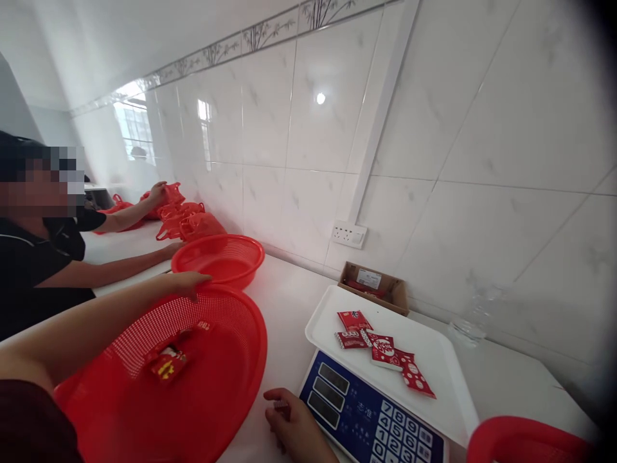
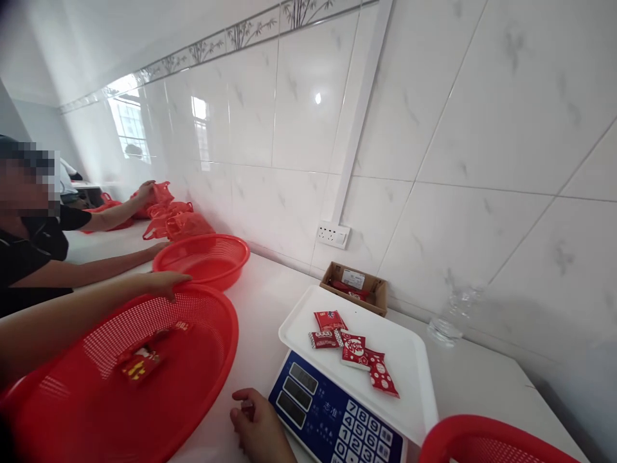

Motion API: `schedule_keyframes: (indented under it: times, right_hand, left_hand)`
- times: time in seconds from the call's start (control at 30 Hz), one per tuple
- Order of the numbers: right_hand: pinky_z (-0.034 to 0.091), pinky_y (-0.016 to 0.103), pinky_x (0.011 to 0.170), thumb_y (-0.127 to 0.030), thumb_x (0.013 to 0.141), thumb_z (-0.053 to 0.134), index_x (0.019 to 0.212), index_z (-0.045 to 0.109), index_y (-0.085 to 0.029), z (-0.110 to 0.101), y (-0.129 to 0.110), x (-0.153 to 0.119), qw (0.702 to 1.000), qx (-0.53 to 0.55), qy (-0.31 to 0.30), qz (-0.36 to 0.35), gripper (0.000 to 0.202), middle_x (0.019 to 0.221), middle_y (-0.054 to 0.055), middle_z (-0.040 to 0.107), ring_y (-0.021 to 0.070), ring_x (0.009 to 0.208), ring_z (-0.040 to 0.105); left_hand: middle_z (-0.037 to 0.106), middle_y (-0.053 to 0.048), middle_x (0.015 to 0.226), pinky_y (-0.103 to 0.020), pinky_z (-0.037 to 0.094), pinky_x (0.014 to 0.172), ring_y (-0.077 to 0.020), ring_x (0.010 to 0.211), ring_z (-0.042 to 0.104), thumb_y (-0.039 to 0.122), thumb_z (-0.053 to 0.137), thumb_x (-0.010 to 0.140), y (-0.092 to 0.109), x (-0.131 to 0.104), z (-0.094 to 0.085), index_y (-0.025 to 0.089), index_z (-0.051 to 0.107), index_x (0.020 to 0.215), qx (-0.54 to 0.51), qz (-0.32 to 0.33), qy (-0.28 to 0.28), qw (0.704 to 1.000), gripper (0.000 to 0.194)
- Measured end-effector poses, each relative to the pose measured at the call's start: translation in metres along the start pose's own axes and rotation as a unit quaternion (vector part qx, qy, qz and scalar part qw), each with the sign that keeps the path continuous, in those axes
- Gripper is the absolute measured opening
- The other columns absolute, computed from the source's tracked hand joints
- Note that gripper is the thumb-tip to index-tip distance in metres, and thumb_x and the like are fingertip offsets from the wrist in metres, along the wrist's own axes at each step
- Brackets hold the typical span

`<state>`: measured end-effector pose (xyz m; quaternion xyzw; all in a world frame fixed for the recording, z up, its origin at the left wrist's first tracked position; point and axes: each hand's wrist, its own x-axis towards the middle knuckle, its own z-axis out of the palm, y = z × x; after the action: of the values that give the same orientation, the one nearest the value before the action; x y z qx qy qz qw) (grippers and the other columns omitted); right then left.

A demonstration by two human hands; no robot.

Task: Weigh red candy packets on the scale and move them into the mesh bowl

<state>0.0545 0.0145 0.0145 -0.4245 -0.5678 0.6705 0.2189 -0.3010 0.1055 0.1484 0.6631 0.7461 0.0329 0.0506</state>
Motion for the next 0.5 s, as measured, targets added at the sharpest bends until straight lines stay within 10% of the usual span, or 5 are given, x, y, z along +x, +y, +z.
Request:
schedule_keyframes:
  times: [0.3, 0.5]
  right_hand:
    - [0.031, 0.020, 0.040, -0.044, 0.067, 0.064, 0.102, 0.058, -0.017, -0.001, 0.004, 0.003, 1.000, -0.019, 0.013, 0.018, 0.044, 0.060, -0.007, 0.047, 0.0048, 0.040, 0.039]
    - [0.032, 0.019, 0.040, -0.040, 0.068, 0.063, 0.102, 0.058, -0.017, -0.001, 0.005, 0.004, 0.999, -0.024, 0.011, 0.026, 0.041, 0.060, -0.007, 0.047, 0.0041, 0.040, 0.039]
  left_hand:
    - [0.054, -0.013, 0.123, -0.044, 0.017, 0.107, -0.0269, 0.126, 0.036, 0.018, 0.047, 0.078, 0.023, 0.035, -0.011, 0.020, 0.055, 0.119, 0.056, 0.083, 0.026, 0.995, 0.041]
    - [0.051, -0.013, 0.128, -0.038, 0.034, 0.098, -0.0267, 0.116, 0.048, 0.036, 0.030, 0.089, 0.062, 0.033, 0.008, 0.015, 0.041, 0.132, 0.011, 0.112, 0.004, 0.994, 0.048]
